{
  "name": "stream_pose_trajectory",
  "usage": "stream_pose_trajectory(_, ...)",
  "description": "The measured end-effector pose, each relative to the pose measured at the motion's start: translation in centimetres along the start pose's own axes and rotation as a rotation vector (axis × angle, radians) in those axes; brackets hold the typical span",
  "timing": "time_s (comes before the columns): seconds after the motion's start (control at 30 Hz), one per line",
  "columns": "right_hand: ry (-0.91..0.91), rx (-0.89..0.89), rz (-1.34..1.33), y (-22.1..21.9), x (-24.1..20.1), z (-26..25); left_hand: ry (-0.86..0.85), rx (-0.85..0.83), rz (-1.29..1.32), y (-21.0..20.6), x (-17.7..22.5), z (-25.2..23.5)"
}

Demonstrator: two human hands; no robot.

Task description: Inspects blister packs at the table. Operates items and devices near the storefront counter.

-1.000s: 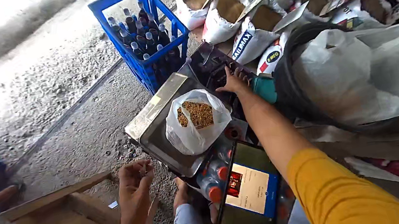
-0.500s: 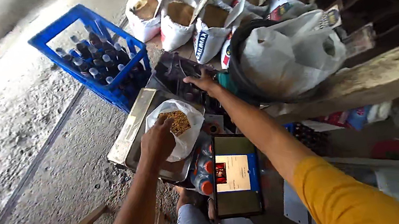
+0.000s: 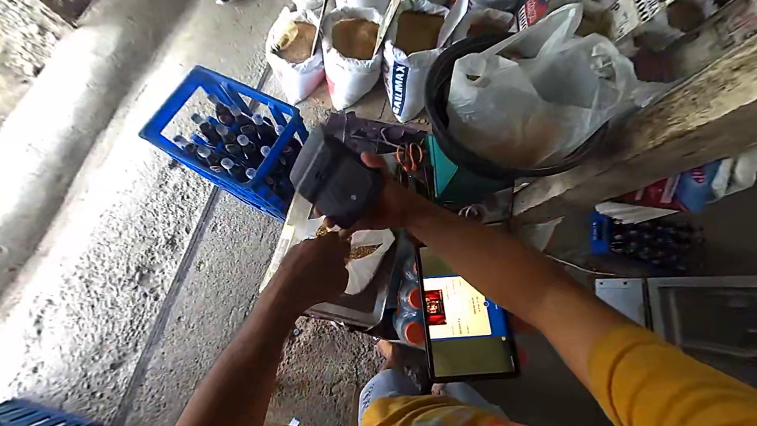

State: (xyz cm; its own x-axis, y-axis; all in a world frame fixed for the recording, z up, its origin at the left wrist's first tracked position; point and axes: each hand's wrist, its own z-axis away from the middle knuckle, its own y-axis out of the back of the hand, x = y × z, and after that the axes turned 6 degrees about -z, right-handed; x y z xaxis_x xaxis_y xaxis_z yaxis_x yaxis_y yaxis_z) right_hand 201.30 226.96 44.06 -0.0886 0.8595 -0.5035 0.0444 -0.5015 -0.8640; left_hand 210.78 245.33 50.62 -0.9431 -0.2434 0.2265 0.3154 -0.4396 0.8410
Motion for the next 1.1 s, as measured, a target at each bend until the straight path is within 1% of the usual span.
stream_pose_trajectory(0.03, 0.038, -0.014, -0.018, -0.6, -0.6, 0.0, -0.024, 0.045, 0.007, 0.8, 0.1, 0.5)
stream_pose_trajectory(0.1, 0.146, -0.016, 0.012, -2.0, -3.0, -0.2, -0.095, 0.195, 0.033, 2.7, -0.2, 0.7)
stream_pose_trajectory(0.13, 0.202, 0.009, 0.053, -2.8, -4.7, -0.4, -0.134, 0.268, 0.048, 3.8, -0.5, 0.5)
stream_pose_trajectory(0.17, 0.251, 0.043, 0.094, -3.4, -6.4, -0.7, -0.154, 0.305, 0.055, 5.1, -0.8, 0.0)
stream_pose_trajectory(0.3, 0.362, 0.247, 0.392, -6.4, -12.9, -1.8, -0.213, 0.413, 0.054, 11.2, -1.1, -1.8)
stream_pose_trajectory(0.37, 0.427, 0.364, 0.484, -8.5, -15.3, -2.1, -0.241, 0.508, 0.055, 13.7, -1.0, -2.2)
stream_pose_trajectory(0.43, 0.504, 0.458, 0.549, -10.3, -16.8, -2.2, -0.255, 0.593, 0.054, 15.2, -0.9, -2.7)
stream_pose_trajectory(0.53, 0.582, 0.578, 0.711, -11.3, -17.6, -2.6, -0.188, 0.621, 0.066, 16.4, -1.3, -4.2)
stream_pose_trajectory(0.6, 0.602, 0.637, 0.826, -10.5, -16.8, -3.0, -0.139, 0.577, 0.083, 15.9, -2.0, -6.2)
stream_pose_trajectory(0.67, 0.572, 0.682, 0.918, -8.4, -15.4, -3.3, -0.111, 0.523, 0.086, 14.2, -3.0, -9.1)
stream_pose_trajectory(0.8, 0.538, 0.804, 0.993, 0.0, -13.0, -4.7, -0.115, 0.387, 0.033, 9.9, -4.7, -15.1)
stream_pose_trajectory(0.9, 0.491, 0.877, 1.009, 5.5, -11.2, -4.4, -0.133, 0.289, -0.027, 6.2, -5.6, -18.5)
stream_pose_trajectory(0.97, 0.500, 0.882, 0.999, 7.4, -10.4, -3.7, -0.151, 0.327, 0.006, 4.7, -5.9, -19.2)
stream_pose_trajectory(1.0, 0.464, 0.883, 0.985, 7.6, -10.1, -3.2, -0.146, 0.374, 0.057, 4.2, -5.8, -18.8)
stream_pose_trajectory(1.07, 0.413, 0.872, 1.001, 6.8, -9.4, -1.9, -0.097, 0.498, 0.199, 3.6, -5.2, -17.0)
stream_pose_trajectory(1.1, 0.408, 0.843, 1.015, 5.9, -9.1, -1.2, -0.044, 0.560, 0.294, 3.1, -4.9, -15.9)
